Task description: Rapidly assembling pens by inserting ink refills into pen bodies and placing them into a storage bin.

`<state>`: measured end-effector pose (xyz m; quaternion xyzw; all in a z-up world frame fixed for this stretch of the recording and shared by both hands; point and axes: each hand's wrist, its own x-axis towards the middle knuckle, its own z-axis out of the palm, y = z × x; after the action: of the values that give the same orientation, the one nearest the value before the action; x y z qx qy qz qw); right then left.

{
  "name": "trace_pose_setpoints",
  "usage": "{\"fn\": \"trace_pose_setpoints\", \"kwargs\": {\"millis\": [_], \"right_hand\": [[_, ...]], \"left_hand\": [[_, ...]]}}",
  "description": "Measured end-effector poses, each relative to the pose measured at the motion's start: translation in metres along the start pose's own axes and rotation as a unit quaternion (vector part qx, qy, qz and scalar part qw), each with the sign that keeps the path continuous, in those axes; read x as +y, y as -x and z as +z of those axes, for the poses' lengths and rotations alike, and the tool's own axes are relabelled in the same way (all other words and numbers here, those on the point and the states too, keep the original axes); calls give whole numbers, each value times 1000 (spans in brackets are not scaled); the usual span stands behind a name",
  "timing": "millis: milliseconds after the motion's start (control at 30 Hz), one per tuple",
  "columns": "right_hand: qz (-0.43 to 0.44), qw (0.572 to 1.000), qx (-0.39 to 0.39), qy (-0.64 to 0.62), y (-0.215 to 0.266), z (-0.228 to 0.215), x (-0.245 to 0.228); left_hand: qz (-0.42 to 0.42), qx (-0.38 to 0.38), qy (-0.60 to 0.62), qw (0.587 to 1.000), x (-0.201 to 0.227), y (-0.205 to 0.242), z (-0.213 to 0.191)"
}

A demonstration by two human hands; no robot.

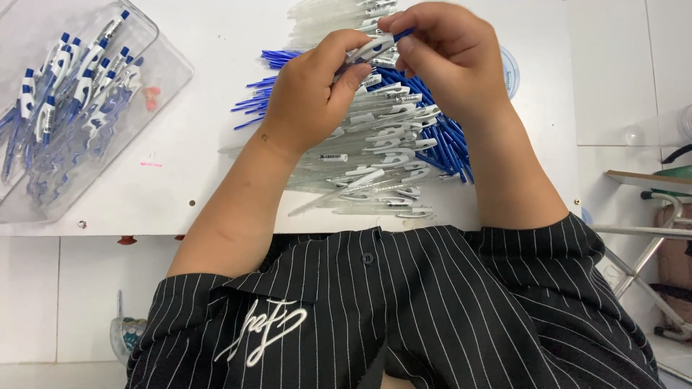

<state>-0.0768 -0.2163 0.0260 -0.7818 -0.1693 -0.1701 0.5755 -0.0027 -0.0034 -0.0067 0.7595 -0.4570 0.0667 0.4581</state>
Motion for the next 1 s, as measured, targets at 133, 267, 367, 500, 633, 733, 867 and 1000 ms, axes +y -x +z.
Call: {"fn": "trace_pose_setpoints", "kwargs": {"millis": [133, 267, 367, 500, 633, 733, 867, 1000], "right_hand": [[-14, 999, -12, 41, 1, -3, 0], [-15, 996, 3, 82, 1, -9, 2], [10, 996, 24, 89, 3, -7, 3], [5, 996, 17, 91, 3, -8, 5], [7, 997, 22, 72, 5, -4, 11], [-12, 996, 35, 84, 7, -1, 14], [4, 994, 55, 92, 9, 5, 8], [67, 990, 81, 91, 8, 10, 3]], "left_hand": [[-13, -3, 1, 1000, -1, 0, -1], [3, 10, -4, 1000, 0, -1, -1], [6, 11, -4, 1000, -2, 0, -1], [11, 10, -9, 1000, -4, 0, -1], [21, 14, -15, 1000, -6, 1, 0], [26, 17, -42, 999, -5, 2, 1], [52, 22, -62, 996, -4, 2, 2], [52, 22, -62, 996, -3, 3, 2]]}}
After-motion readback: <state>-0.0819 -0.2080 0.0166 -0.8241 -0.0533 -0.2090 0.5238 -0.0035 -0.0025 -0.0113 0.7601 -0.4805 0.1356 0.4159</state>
